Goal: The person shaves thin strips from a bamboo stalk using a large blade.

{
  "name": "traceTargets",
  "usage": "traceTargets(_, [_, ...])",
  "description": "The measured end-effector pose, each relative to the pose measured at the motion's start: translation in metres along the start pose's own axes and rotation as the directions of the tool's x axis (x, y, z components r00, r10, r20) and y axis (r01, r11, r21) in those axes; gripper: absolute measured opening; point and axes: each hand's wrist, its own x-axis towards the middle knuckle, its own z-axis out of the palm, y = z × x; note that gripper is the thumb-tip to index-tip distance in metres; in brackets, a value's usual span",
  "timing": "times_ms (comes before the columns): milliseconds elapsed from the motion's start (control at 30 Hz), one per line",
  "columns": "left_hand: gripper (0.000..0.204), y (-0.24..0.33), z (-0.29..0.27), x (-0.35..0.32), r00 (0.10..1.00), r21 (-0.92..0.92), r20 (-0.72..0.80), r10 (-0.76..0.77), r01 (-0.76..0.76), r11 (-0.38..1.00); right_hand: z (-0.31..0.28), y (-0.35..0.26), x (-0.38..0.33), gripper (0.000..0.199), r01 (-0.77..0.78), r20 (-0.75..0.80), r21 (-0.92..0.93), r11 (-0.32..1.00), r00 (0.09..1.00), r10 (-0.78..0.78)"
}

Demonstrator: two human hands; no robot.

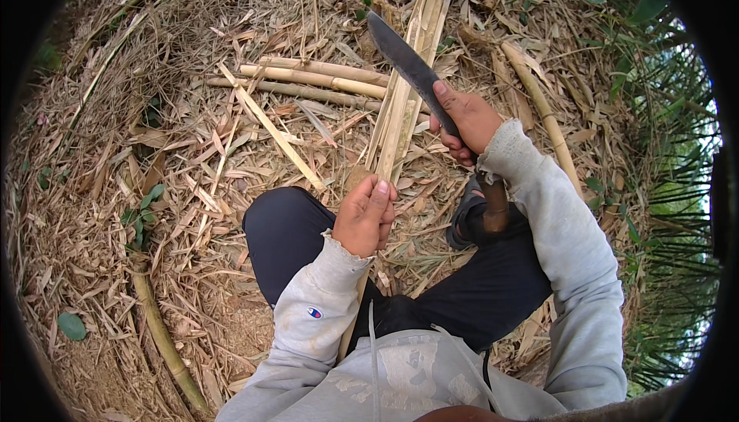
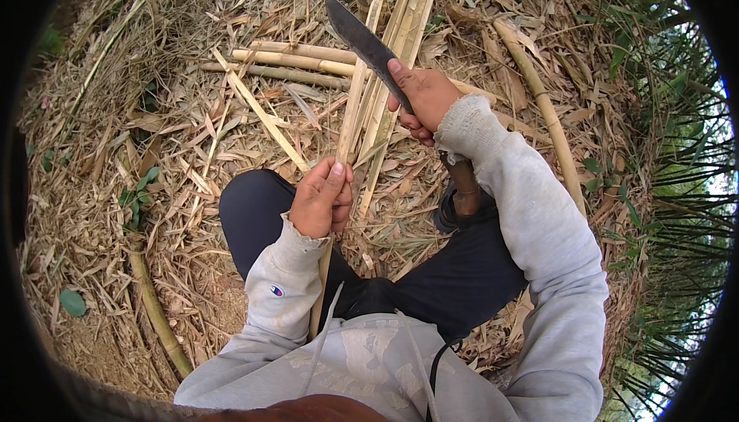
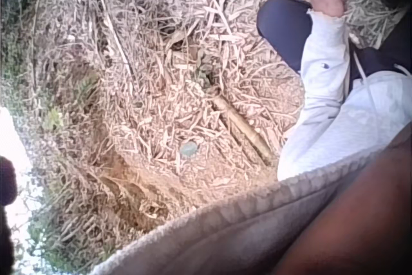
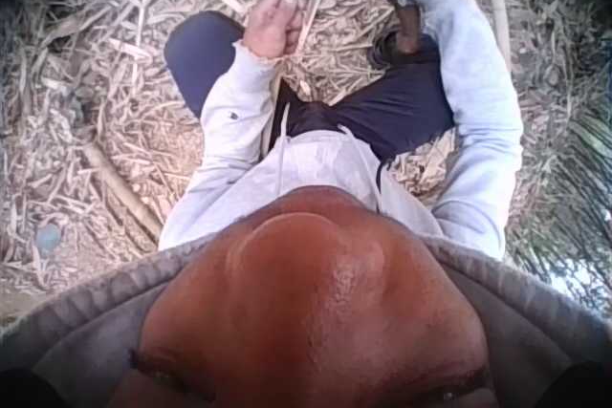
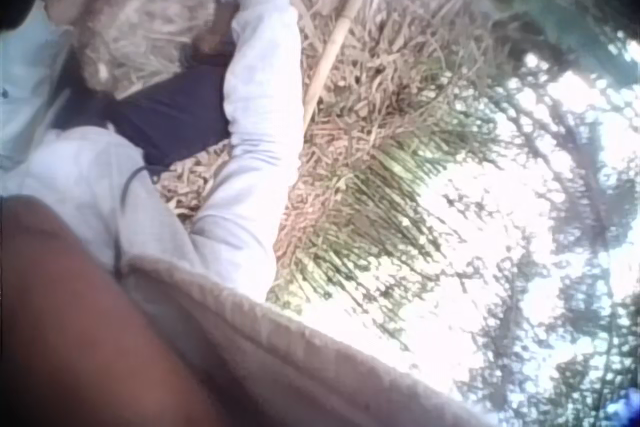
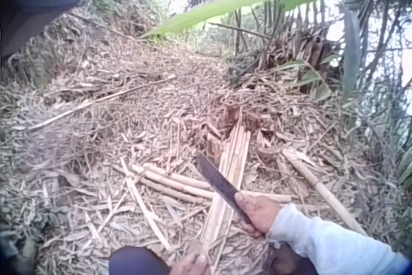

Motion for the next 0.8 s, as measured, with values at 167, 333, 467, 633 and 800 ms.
traceTargets(167, [0.028,-0.005,-0.001,0.001,1.0,-0.006,-0.009,0.01,-0.01,1.0,0.002,0.002,-0.006,0.059,-0.051,0.076,-0.093,0.994,0.995,0.058])
traceTargets(333, [0.028,0.0,-0.001,0.001,0.999,-0.054,0.021,-0.025,0.026,0.998,0.01,0.001,-0.002,0.059,0.072,-0.027,-0.285,0.956,0.996,-0.083])
traceTargets(467, [0.028,0.007,0.005,-0.003,0.991,-0.075,0.113,-0.069,0.078,0.994,-0.004,-0.012,-0.003,0.045,0.066,-0.126,0.225,0.972,0.991,-0.038])
traceTargets(633, [0.028,0.008,0.011,-0.008,0.974,-0.037,0.175,-0.144,0.153,0.988,-0.005,-0.01,-0.001,0.036,0.125,-0.189,0.226,0.966,0.979,-0.083])
traceTargets(800, [0.029,0.009,0.011,-0.011,0.964,0.0,0.206,-0.167,0.17,0.985,-0.006,-0.007,0.001,0.034,0.18,-0.226,0.191,0.965,0.965,-0.135])
